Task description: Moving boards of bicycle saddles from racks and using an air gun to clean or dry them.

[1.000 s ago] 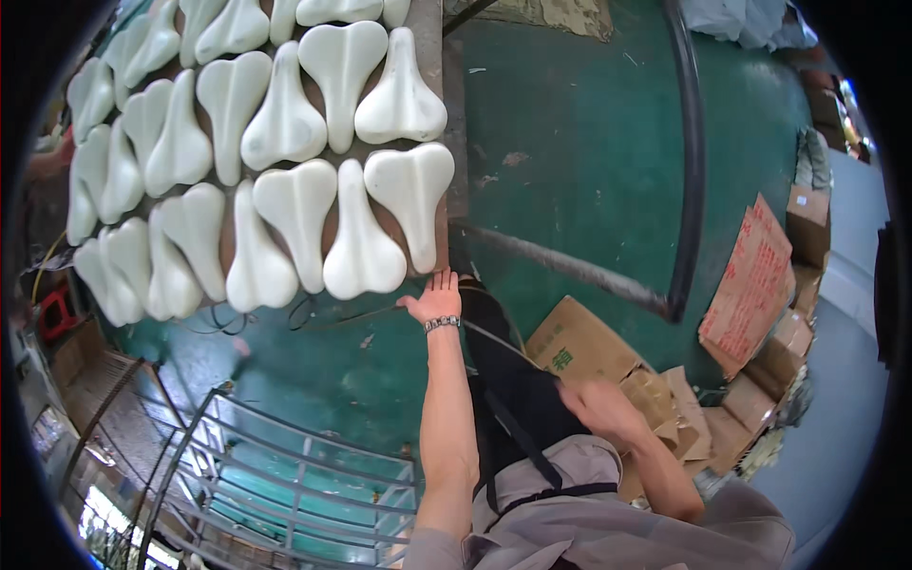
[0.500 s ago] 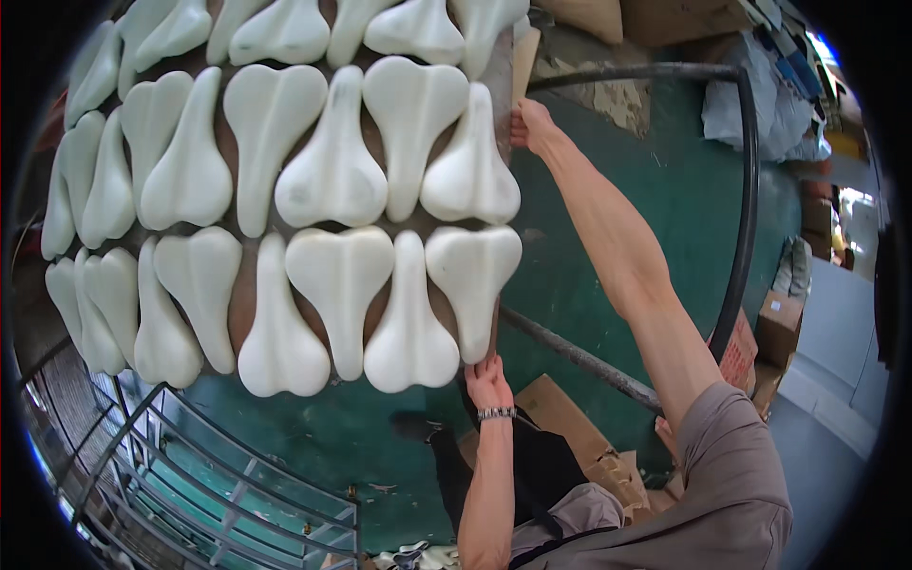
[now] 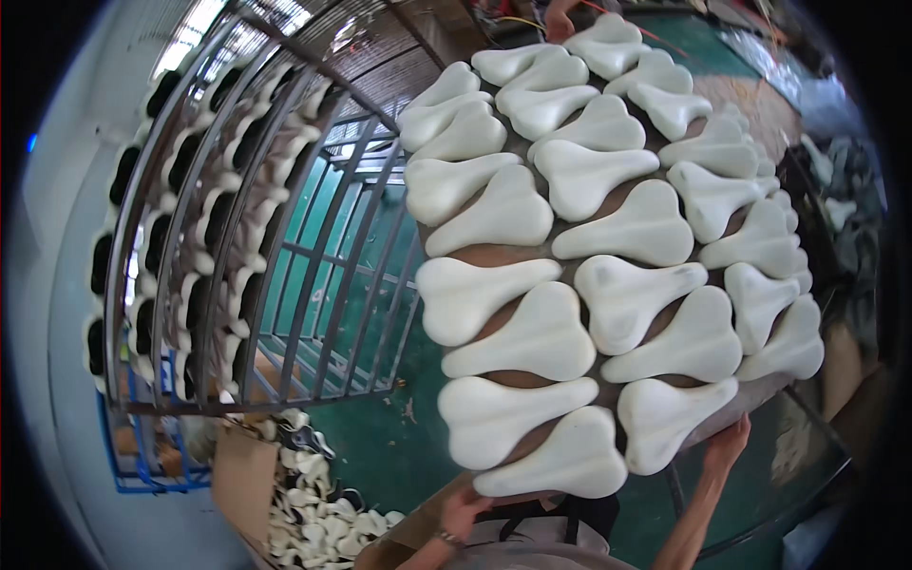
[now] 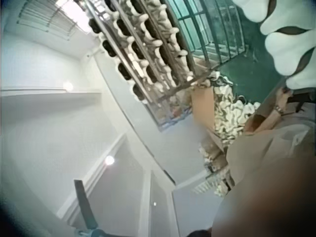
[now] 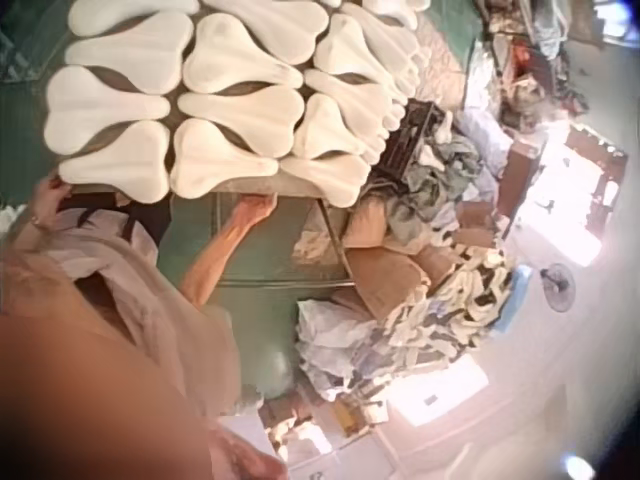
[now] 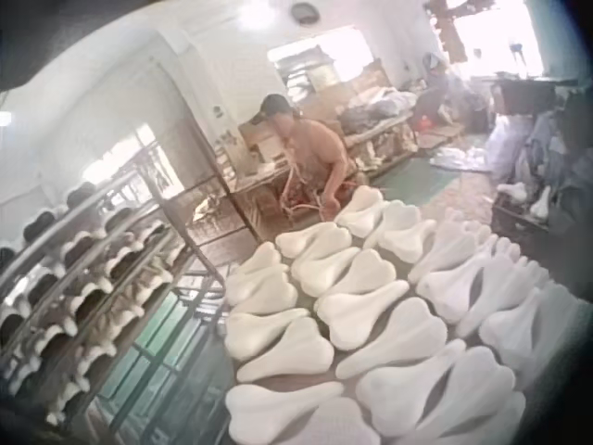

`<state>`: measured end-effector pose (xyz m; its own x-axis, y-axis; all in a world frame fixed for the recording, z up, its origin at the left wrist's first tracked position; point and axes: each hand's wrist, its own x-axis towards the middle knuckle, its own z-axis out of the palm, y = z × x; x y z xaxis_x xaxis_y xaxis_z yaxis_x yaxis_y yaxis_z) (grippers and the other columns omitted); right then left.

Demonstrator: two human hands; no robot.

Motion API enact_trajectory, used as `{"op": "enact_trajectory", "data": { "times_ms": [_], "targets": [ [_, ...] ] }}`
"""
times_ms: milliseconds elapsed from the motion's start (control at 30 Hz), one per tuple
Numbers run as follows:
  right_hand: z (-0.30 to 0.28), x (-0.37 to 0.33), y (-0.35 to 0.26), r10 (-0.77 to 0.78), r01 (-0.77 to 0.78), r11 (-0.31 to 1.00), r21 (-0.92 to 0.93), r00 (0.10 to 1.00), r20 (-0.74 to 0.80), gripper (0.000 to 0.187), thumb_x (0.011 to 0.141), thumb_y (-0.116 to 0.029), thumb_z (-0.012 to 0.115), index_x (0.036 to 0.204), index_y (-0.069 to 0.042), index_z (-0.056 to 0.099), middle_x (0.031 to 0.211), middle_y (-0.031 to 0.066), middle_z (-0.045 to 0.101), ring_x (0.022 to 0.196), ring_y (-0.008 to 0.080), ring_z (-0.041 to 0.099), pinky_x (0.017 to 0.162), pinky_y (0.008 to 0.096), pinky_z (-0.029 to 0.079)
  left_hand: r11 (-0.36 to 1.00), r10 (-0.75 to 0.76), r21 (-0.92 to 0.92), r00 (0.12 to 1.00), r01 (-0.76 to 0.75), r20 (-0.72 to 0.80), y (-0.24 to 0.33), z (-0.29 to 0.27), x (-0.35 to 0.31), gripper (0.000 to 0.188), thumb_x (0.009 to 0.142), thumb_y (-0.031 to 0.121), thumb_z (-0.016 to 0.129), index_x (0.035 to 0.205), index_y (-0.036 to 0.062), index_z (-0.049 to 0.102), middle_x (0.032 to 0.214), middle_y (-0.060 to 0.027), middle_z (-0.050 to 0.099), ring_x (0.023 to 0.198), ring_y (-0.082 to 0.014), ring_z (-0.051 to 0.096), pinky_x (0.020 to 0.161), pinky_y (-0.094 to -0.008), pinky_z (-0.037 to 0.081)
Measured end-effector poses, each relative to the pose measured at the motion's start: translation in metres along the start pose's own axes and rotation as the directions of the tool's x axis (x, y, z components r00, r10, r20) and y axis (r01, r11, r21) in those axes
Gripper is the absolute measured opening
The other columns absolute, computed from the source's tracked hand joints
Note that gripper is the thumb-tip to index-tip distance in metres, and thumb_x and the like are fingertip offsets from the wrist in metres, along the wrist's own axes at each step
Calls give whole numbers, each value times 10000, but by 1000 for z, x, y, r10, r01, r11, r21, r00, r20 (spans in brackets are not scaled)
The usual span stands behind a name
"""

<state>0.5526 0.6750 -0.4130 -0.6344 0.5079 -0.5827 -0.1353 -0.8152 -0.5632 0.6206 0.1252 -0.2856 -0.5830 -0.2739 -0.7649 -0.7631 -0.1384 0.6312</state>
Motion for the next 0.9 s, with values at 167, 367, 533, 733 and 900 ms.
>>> {"op": "enact_trajectory", "data": {
  "times_ms": [167, 367, 533, 733, 900],
  "targets": [
    [85, -143, 24, -41, 33, 998, 46, 983, 182, 374, 1011, -360, 524, 1154, -64, 703, 1264, 95, 730, 1249, 274, 633, 1111, 456, 458, 970, 169, -170, 985, -174, -45, 68, -128, -68, 302, 881, -51, 752, 1179, -15, 717, 1012, -50, 739, 863, -134, 686, 797, -289, 565],
    [136, -217, 102, 31, -22, 999, -33, 943, 330, 403, 931, -265, 538, 1236, -35, 668, 1272, 92, 710, 1228, 287, 629, 1079, 444, 465, 916, 278, -271, 956, -294, -96, 75, -286, -34, 290, 926, 15, 722, 1214, -17, 713, 1000, -17, 718, 853, -105, 651, 776, -271, 537],
    [182, -269, 157, 38, 22, 991, -133, 900, 435, 480, 897, -155, 598, 1361, -33, 606, 1370, 112, 662, 1315, 310, 591, 1156, 475, 434, 866, 323, -352, 934, -356, -150, 53, -383, 12, 304, 969, 53, 683, 1262, -27, 700, 1002, -19, 721, 830, -120, 648, 749, -284, 534],
    [165, -334, 202, 323, -141, 899, -414, 852, 412, 657, 857, -16, 733, 1476, -49, 518, 1445, 111, 615, 1372, 320, 560, 1209, 519, 400, 862, 318, -315, 907, -398, -276, -3, -456, 12, 263, 1017, 114, 644, 1225, -35, 704, 936, -21, 697, 781, -114, 622, 722, -289, 528],
    [127, -352, 219, 436, -272, 848, -454, 845, 309, 659, 869, -11, 762, 1479, -57, 519, 1441, 109, 620, 1363, 328, 568, 1203, 531, 402, 884, 216, -333, 918, -329, -334, -102, -493, -12, 417, 1010, 190, 694, 1372, -5, 621, 1075, -14, 721, 801, -96, 644, 656, -260, 538]
  ]
}}
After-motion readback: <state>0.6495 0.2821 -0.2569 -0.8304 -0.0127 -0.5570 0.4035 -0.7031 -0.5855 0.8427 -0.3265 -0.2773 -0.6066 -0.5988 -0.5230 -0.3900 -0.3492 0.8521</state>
